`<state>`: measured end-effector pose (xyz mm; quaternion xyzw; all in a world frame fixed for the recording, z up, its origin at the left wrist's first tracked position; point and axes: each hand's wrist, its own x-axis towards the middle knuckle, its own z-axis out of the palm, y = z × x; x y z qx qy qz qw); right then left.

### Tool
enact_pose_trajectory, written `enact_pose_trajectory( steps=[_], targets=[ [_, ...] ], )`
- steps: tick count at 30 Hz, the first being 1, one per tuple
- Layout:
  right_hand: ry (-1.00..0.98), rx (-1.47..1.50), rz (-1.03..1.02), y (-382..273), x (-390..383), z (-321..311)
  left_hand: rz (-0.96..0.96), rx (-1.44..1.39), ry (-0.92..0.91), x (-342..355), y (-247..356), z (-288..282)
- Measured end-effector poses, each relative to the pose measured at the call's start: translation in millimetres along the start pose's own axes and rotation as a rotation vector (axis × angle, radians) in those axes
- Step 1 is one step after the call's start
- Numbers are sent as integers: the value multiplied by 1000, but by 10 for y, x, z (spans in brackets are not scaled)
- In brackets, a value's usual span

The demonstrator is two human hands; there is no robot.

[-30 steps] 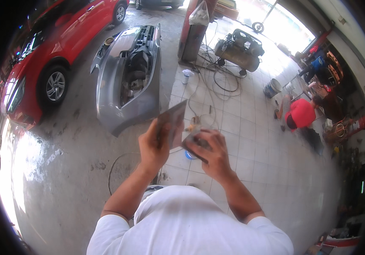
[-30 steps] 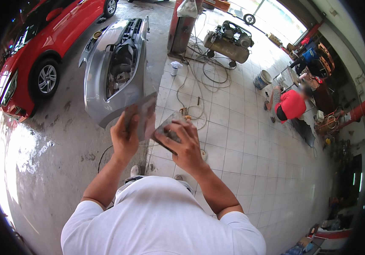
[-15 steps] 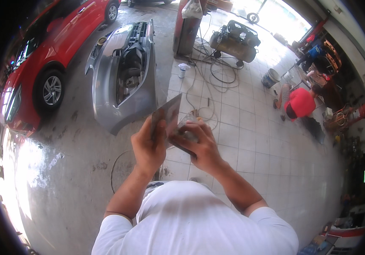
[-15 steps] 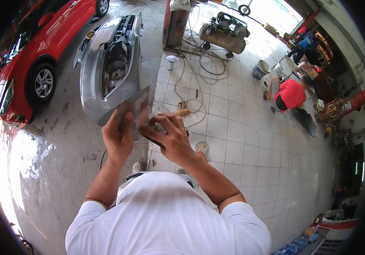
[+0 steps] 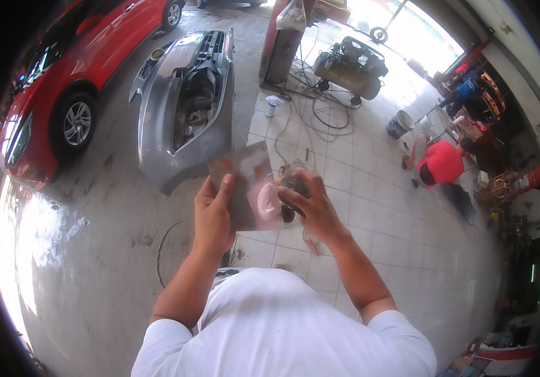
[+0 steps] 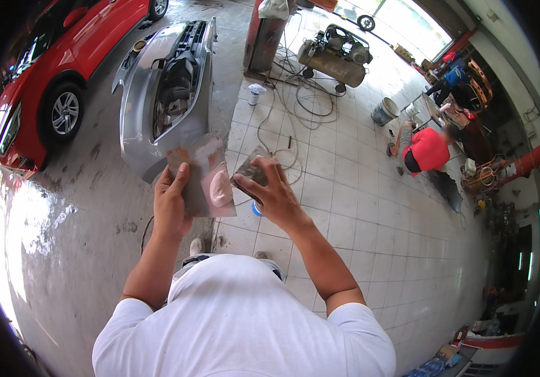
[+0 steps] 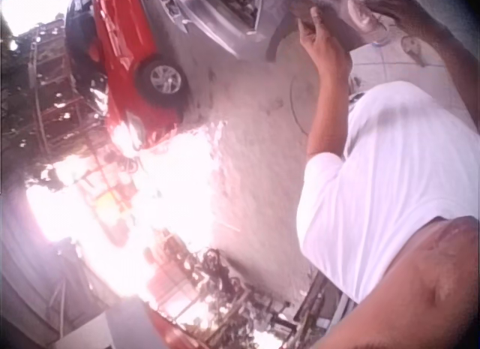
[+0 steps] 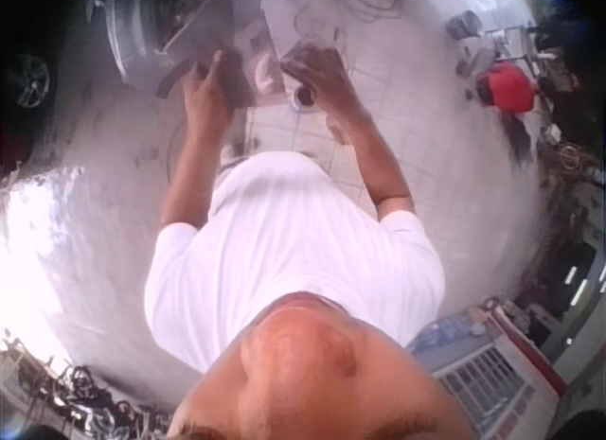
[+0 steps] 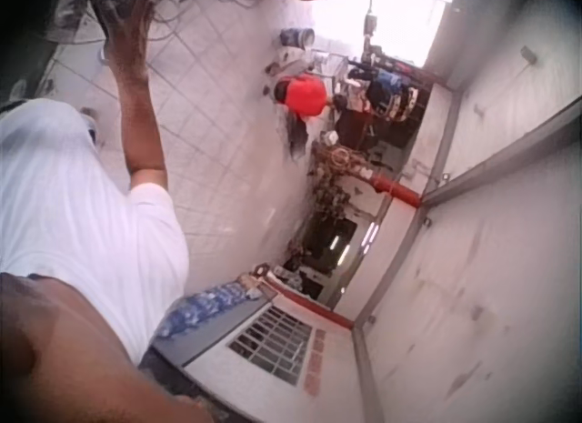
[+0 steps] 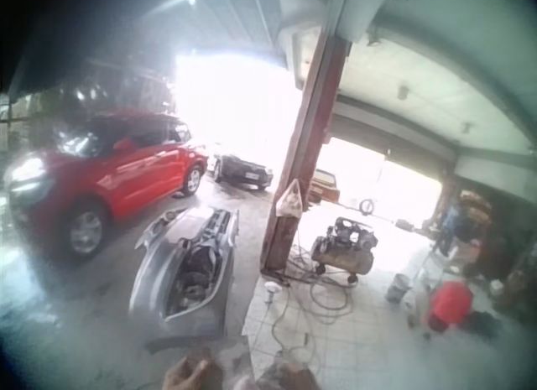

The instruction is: The person mixes body filler in a container using a spreader, then applies the filler to a car bumper resting on the floor. The person smooths the filler over the bumper surface and applies masking tape to the edge.

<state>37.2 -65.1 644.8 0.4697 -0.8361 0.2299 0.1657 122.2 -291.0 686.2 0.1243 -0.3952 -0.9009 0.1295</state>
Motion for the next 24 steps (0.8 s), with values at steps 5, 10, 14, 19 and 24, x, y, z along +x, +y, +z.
enact_pose_trajectory(
  steps=[5, 10, 14, 19, 24],
  targets=[
    [111, -52, 158, -110, 4, -305, 362, 610, -98, -68, -79, -112],
    [74, 88, 140, -555, 341, -401, 619, 916, -153, -162, -162, 114],
    [117, 152, 121, -707, 155, -242, 730, 887, -120, -114, -89, 183],
    [-2, 215, 75, -638, -28, -206, 871, 877, -24, 13, 23, 110],
    [321, 507, -157, -748, 119, -323, 405, 331, 43, 147, -21, 98]
  ],
)
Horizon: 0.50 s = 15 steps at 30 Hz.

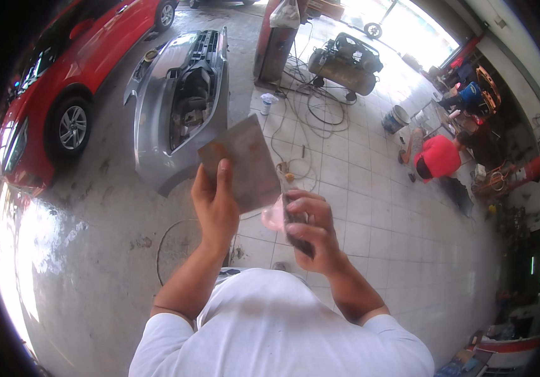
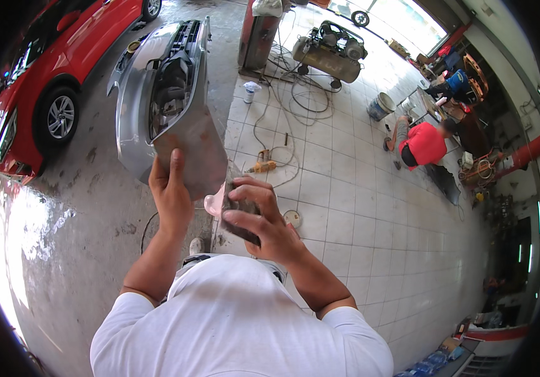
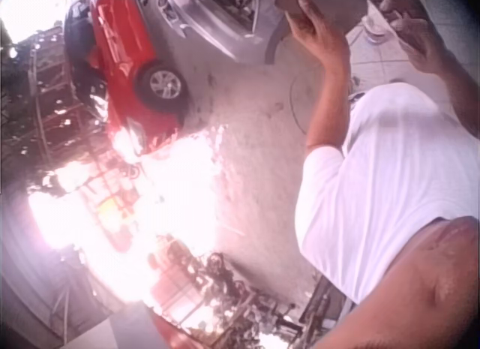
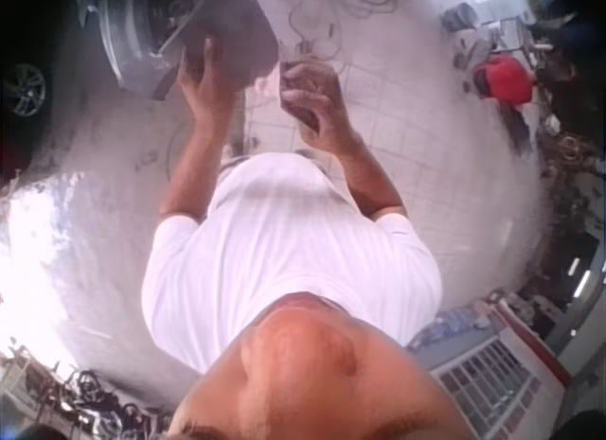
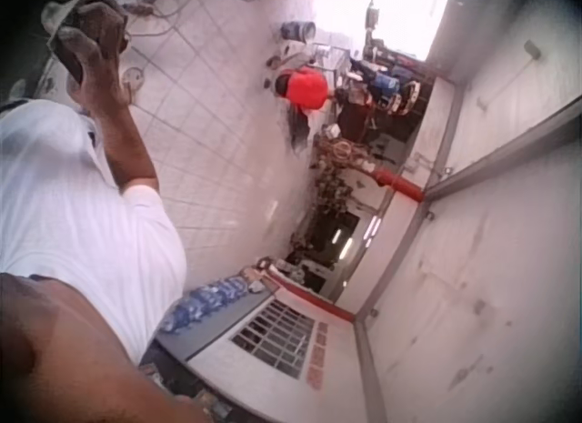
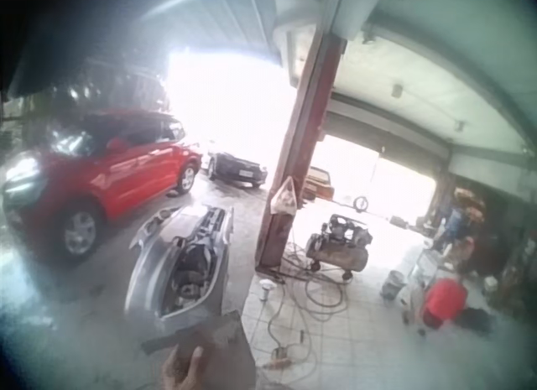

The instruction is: The person mixes body filler in a container using a spreader, then applies the filler to a car bumper resting on the floor. The person smooths the filler over the bumper surface and applies masking tape to the edge.

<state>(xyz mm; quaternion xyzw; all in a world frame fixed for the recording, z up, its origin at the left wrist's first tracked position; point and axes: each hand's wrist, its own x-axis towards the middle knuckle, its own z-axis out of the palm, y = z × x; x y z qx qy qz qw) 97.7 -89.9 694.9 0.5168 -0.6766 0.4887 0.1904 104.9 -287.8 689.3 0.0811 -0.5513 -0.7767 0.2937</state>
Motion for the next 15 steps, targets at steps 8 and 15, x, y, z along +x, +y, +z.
enact_pose_trajectory(
  steps=[8, 15],
  targets=[
    [-218, -564, 421, 445, -149, -322, -117, -12, -102, -161, -54, 15],
    [-343, -517, 267, 169, -224, 20, 287, 396, -99, 32, -177, -8]
  ],
)
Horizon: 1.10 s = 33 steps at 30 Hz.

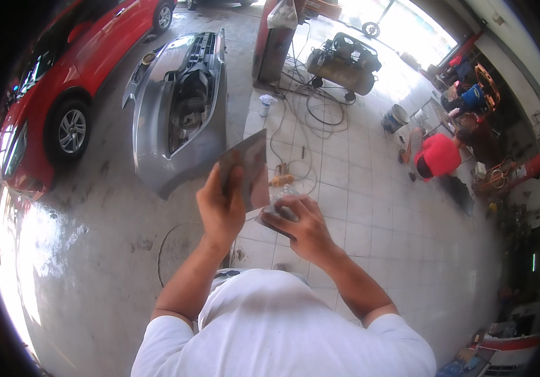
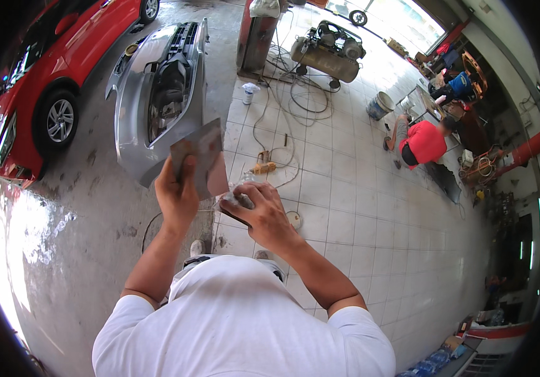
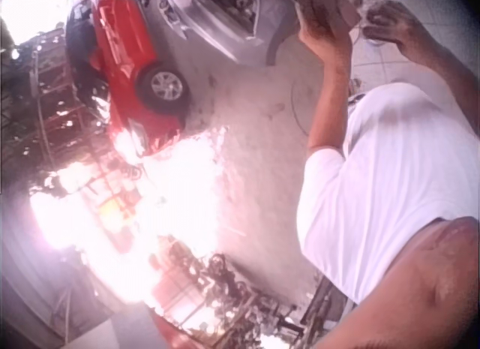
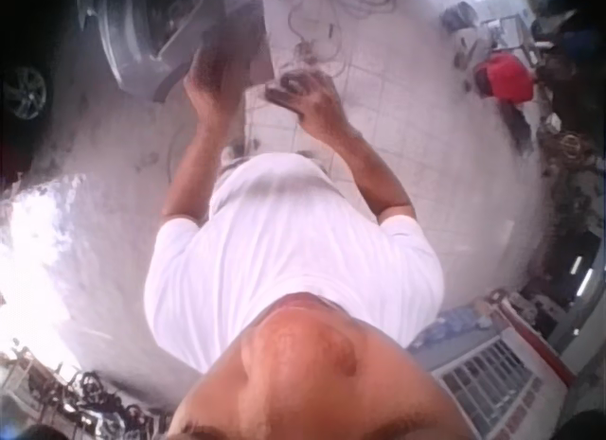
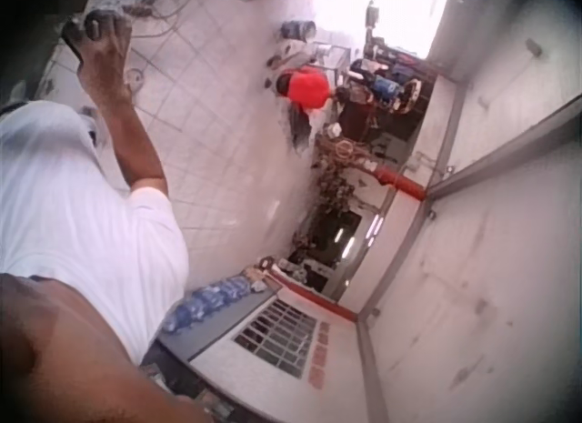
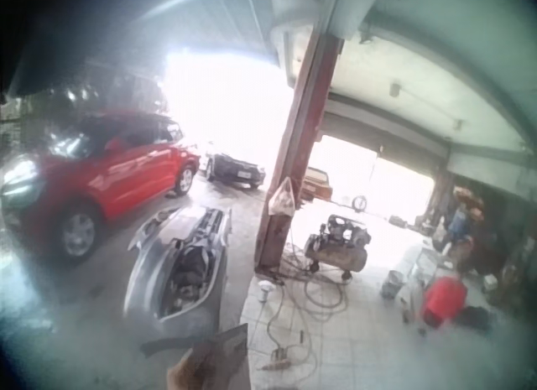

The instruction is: The person mixes body filler in a container using a spreader, then applies the filler to a car bumper resting on the floor. The person smooths the filler over the bumper surface and applies masking tape to the edge.

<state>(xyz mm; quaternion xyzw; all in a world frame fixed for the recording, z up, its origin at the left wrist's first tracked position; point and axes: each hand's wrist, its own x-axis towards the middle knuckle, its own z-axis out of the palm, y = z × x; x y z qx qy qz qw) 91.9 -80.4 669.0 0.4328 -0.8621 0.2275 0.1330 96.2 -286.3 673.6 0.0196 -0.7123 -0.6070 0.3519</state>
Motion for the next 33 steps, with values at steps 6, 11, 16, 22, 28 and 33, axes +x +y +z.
enact_pose_trajectory(
  steps=[6, 11, 16, 22, 28, 33],
  targets=[
    [223, -9, 9, -25, 271, -204, 201, 91, -69, -114, 184, 39],
    [-24, 47, -103, 149, 38, 159, 101, 63, 36, 67, 173, -73],
    [221, 67, -48, -58, 324, -239, 204, 118, -47, -49, 311, -43],
    [13, 32, -97, 67, 91, 162, 149, 64, 43, 64, 310, -144],
    [297, 491, -205, -162, 211, -92, -485, -739, 145, 126, 127, -69],
    [32, 217, 51, 290, 191, 32, -685, -783, 51, -226, 160, -106]
  ],
)
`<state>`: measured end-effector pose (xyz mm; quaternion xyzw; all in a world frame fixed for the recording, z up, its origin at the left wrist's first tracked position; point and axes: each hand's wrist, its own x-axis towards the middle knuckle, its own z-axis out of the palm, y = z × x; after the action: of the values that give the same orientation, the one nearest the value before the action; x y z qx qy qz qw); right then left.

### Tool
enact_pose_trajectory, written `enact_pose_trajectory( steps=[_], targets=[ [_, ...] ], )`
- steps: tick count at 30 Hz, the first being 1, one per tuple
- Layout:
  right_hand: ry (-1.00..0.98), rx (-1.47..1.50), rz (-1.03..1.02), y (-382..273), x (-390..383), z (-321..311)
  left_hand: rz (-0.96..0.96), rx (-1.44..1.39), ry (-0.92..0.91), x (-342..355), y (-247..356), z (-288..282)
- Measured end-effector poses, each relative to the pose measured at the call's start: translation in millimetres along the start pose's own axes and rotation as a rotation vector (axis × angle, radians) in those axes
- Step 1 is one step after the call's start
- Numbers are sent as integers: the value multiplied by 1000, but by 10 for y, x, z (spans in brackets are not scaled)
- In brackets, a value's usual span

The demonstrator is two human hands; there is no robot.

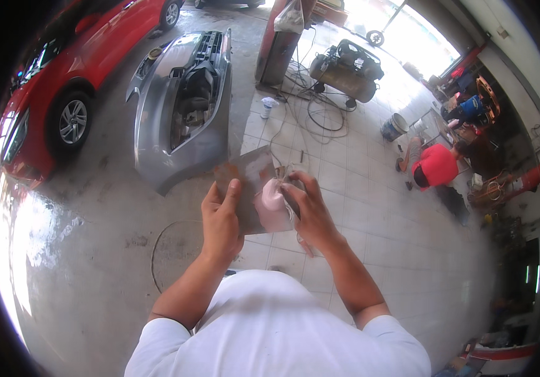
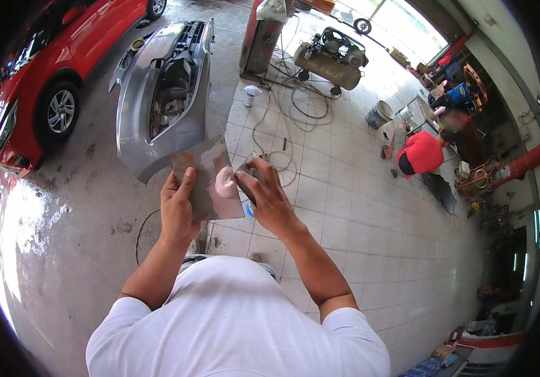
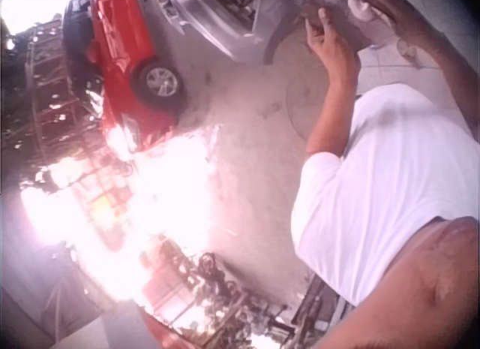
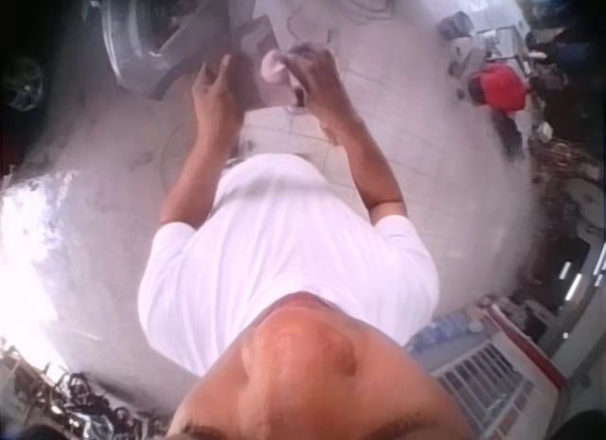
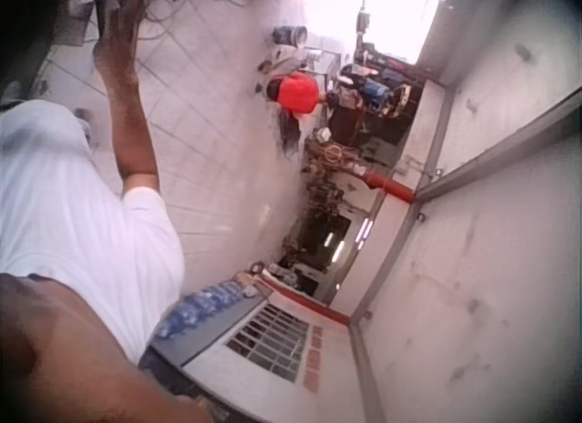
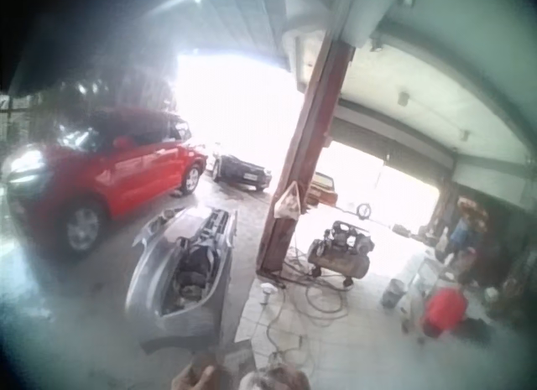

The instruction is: The person mixes body filler in a container using a spreader, then applies the filler to a car bumper resting on the floor. The person smooths the filler over the bumper surface and applies masking tape to the edge.

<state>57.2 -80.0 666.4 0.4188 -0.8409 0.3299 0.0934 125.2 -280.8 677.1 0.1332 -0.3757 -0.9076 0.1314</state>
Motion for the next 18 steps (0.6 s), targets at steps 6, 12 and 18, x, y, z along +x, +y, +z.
enact_pose_trajectory(
  steps=[6, 12, 18],
  targets=[
    [118, 653, -25, -401, -184, -60, 347, 113, 64, 15, -319, -149],
    [-142, 168, 73, 16, -467, 371, 230, 77, 73, -48, -268, -137],
    [5, -202, 59, -86, -180, -262, 444, 778, -175, -8, -355, -308]
  ],
)
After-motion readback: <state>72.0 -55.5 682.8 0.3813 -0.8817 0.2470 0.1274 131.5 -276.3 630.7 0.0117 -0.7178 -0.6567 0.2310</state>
